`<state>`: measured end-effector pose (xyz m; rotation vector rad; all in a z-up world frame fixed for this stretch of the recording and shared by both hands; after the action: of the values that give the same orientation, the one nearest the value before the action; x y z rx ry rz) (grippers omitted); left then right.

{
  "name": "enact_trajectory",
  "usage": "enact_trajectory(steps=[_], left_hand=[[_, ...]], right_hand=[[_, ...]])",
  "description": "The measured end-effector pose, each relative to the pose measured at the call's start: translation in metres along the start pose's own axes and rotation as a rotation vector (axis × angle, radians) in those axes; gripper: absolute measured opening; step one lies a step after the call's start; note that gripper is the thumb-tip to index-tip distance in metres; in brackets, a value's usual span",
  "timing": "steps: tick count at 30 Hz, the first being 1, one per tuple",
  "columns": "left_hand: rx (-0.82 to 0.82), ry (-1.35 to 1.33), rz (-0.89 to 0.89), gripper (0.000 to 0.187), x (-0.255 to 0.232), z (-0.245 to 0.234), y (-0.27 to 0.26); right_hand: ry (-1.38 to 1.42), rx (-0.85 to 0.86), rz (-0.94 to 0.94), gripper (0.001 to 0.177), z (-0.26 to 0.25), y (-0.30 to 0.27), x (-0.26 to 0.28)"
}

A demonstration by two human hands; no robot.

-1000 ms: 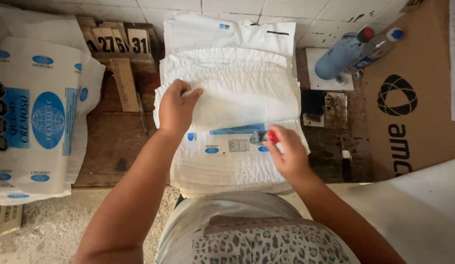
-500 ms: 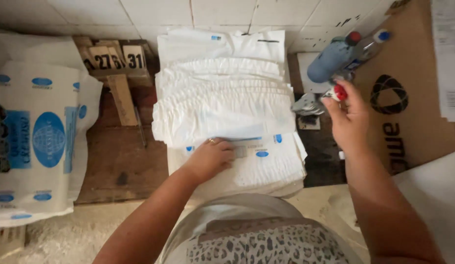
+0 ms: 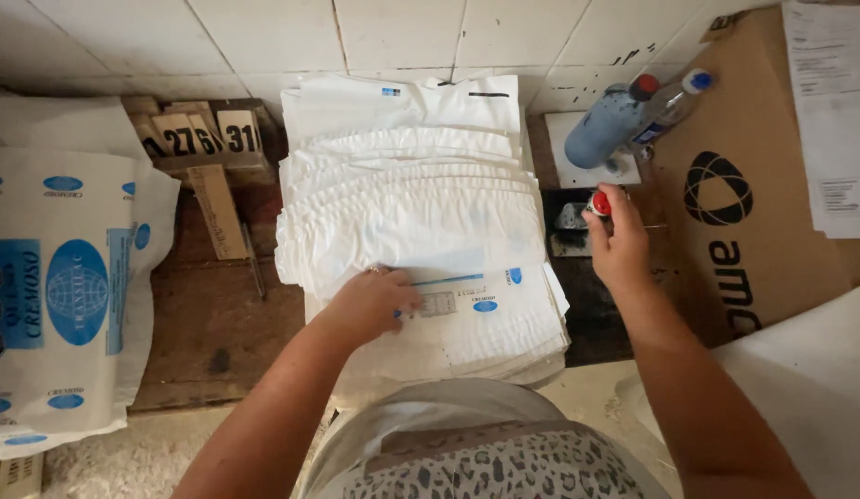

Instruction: Stamping individual plastic bags from a stack using a hand stamp

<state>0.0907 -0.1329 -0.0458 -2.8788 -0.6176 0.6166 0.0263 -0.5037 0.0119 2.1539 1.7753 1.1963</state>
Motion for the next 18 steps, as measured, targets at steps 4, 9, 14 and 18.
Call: enact_trajectory(steps=[4,9,14,18], left_hand=[[-0.101,0.074,-0.013,0.014,0.020,0.012,0.001],[-0.208,-0.237,-0.048,0.014,0.011,-0.026,-0.013],[-0.347,-0.326,-0.122,0.017,0.016,-0.043,-0.018],[-0.496,-0.331,-0.288,0.020,0.022,-0.042,-0.023]], right_hand=[[0.050,0.071,-0.020,0.045,0.003,0.007,-0.021],[0.049,0.057,0.021,0.045,0.015,0.007,-0.031],[0.182,0.088,0.386,0.046,-0.054,0.032,0.062],[0.535,0.102,0.258,0.039,-0.031,-0.017,0.099]])
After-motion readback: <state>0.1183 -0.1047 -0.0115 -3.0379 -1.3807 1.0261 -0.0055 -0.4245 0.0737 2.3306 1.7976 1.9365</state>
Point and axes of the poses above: each hand's wrist, its own y-axis towards the middle knuckle, its own z-axis out of the palm, x = y × z, the point moved 6 cm from there along y, towards the middle knuckle, and after that the axes turned 7 degrees about z, right-handed, at the moved point
